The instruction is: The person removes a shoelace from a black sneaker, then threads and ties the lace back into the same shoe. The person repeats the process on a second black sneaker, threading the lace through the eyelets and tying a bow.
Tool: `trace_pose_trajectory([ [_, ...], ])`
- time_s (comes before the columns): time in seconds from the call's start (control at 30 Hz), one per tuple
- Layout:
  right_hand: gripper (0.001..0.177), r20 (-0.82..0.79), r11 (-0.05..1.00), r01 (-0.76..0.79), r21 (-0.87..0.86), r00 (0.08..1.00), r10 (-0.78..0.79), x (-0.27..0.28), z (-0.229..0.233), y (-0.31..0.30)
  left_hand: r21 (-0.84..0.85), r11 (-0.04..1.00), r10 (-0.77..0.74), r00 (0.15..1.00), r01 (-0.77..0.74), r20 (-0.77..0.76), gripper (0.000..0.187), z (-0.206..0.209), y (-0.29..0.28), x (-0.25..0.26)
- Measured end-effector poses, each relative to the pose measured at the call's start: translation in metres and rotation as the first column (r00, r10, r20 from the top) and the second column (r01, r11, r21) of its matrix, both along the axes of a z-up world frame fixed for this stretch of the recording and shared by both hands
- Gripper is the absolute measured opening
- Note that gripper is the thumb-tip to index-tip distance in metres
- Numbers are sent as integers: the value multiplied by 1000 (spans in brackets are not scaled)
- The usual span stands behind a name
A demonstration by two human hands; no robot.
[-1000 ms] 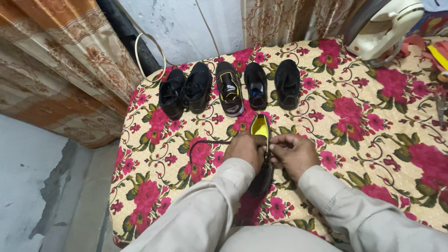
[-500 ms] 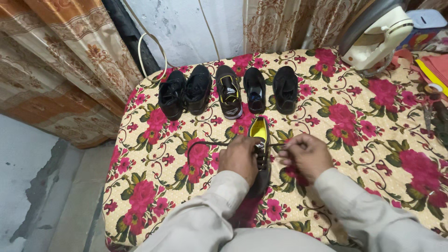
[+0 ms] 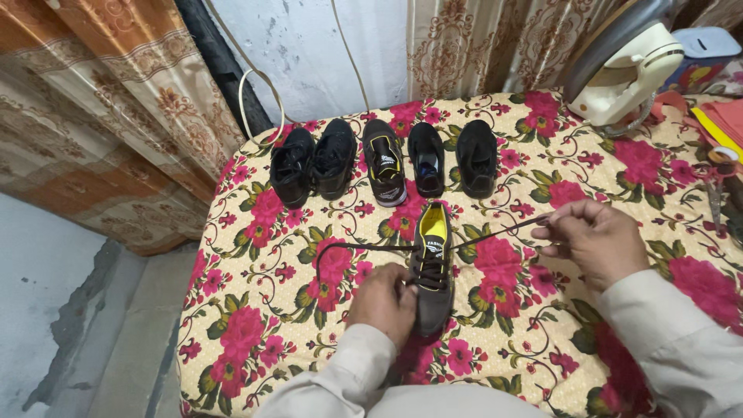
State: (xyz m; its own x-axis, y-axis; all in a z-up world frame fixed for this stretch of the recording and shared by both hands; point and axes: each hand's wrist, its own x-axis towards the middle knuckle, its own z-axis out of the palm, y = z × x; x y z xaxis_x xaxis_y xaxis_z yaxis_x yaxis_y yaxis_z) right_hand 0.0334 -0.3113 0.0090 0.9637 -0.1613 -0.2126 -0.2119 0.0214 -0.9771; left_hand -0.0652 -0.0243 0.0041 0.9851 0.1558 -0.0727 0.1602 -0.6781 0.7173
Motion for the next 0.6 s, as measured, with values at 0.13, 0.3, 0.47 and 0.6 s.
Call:
trace_pose_trajectory([
  [0.13, 5, 31, 998, -46, -41, 998, 47, 3, 15, 2, 29, 996, -81, 990, 85, -117, 34, 3, -4, -6],
  [0.3, 4, 47, 998, -56, -34, 997, 57, 10, 17, 1, 69, 993, -79, 977, 94, -199, 52, 5, -6, -11],
  [0.47, 11, 19, 998, 47, -39, 999, -46, 11, -21, 10, 67, 998, 28, 971, -13, -236, 55, -1, -8, -14],
  [0.6, 34, -1, 911, 81, -405, 996, -89, -34, -68, 38, 83, 997, 18, 980, -1, -196, 41, -2, -4, -12],
])
